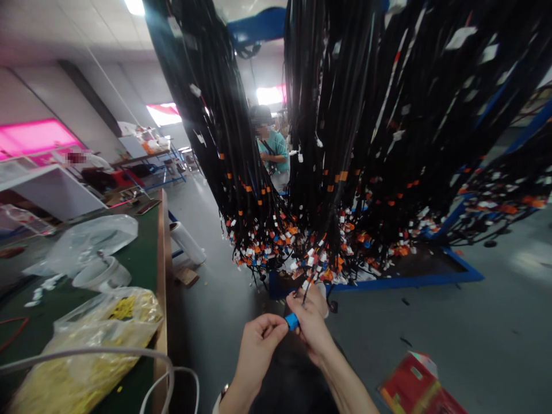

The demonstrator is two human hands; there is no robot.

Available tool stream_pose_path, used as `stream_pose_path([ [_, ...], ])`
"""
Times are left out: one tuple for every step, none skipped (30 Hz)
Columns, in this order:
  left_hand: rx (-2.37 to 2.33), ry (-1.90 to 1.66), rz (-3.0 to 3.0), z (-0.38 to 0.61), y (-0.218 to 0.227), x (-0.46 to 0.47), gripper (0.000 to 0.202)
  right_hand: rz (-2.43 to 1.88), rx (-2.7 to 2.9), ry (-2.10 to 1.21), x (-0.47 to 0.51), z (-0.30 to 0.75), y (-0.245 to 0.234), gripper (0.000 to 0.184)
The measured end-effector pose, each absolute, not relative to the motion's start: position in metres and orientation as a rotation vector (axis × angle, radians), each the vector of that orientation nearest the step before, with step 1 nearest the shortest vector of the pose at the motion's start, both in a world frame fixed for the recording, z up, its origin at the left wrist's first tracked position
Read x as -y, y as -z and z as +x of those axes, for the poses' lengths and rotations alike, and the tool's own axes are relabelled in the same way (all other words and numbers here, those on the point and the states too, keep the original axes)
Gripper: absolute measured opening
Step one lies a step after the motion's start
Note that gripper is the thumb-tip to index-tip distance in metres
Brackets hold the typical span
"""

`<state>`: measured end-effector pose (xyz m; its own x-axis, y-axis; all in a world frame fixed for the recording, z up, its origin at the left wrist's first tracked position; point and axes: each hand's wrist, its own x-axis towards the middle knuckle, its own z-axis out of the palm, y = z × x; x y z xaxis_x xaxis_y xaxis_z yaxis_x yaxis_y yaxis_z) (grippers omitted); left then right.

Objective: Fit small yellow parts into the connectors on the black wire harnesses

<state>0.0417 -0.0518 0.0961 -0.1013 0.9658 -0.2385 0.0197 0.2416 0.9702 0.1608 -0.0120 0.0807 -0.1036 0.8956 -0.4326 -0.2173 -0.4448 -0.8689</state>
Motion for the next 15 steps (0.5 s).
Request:
stream_pose_path([
  [-1.419,-1.079,1.015,0.042,-0.097,0.052,0.018,-1.322,0.820,-1.673,0.012,0.161,-0.080,0.044],
  [-1.429,-1.080,1.029,0.041,-0.097,0.052,0.018,-1.328,0.827,-1.668,0.012,0.160,-0.079,0.044],
  [-1.438,-1.083,1.044,0.041,-0.098,0.052,0.017,-1.331,0.834,-1.664,0.012,0.160,-0.078,0.044],
  [-1.445,-1.088,1.055,0.041,-0.097,0.052,0.016,-1.328,0.839,-1.662,0.012,0.160,-0.078,0.044],
  [-1.449,-1.096,1.063,0.041,-0.097,0.052,0.015,-1.324,0.841,-1.658,0.012,0.160,-0.078,0.045],
  [-1.452,-1.109,1.066,0.040,-0.096,0.052,0.013,-1.318,0.840,-1.651,0.012,0.159,-0.079,0.046],
  [-1.448,-1.124,1.061,0.039,-0.095,0.052,0.013,-1.311,0.839,-1.645,0.012,0.159,-0.081,0.047],
  [-1.435,-1.137,1.048,0.039,-0.094,0.052,0.013,-1.306,0.840,-1.635,0.012,0.159,-0.082,0.047],
  [-1.410,-1.143,1.029,0.038,-0.092,0.051,0.014,-1.303,0.842,-1.626,0.012,0.159,-0.084,0.046],
  [-1.376,-1.139,1.007,0.037,-0.092,0.051,0.017,-1.300,0.847,-1.624,0.013,0.158,-0.085,0.045],
  [-1.333,-1.119,0.984,0.036,-0.092,0.051,0.020,-1.296,0.851,-1.629,0.013,0.158,-0.087,0.044],
  [-1.286,-1.087,0.960,0.035,-0.092,0.051,0.024,-1.293,0.849,-1.637,0.014,0.158,-0.088,0.043],
  [-1.240,-1.051,0.940,0.034,-0.093,0.051,0.029,-1.292,0.845,-1.646,0.015,0.158,-0.090,0.043],
  [-1.200,-1.019,0.927,0.034,-0.094,0.051,0.033,-1.293,0.839,-1.649,0.015,0.158,-0.091,0.044],
  [-1.167,-0.999,0.921,0.034,-0.095,0.051,0.036,-1.295,0.834,-1.642,0.016,0.158,-0.092,0.045],
])
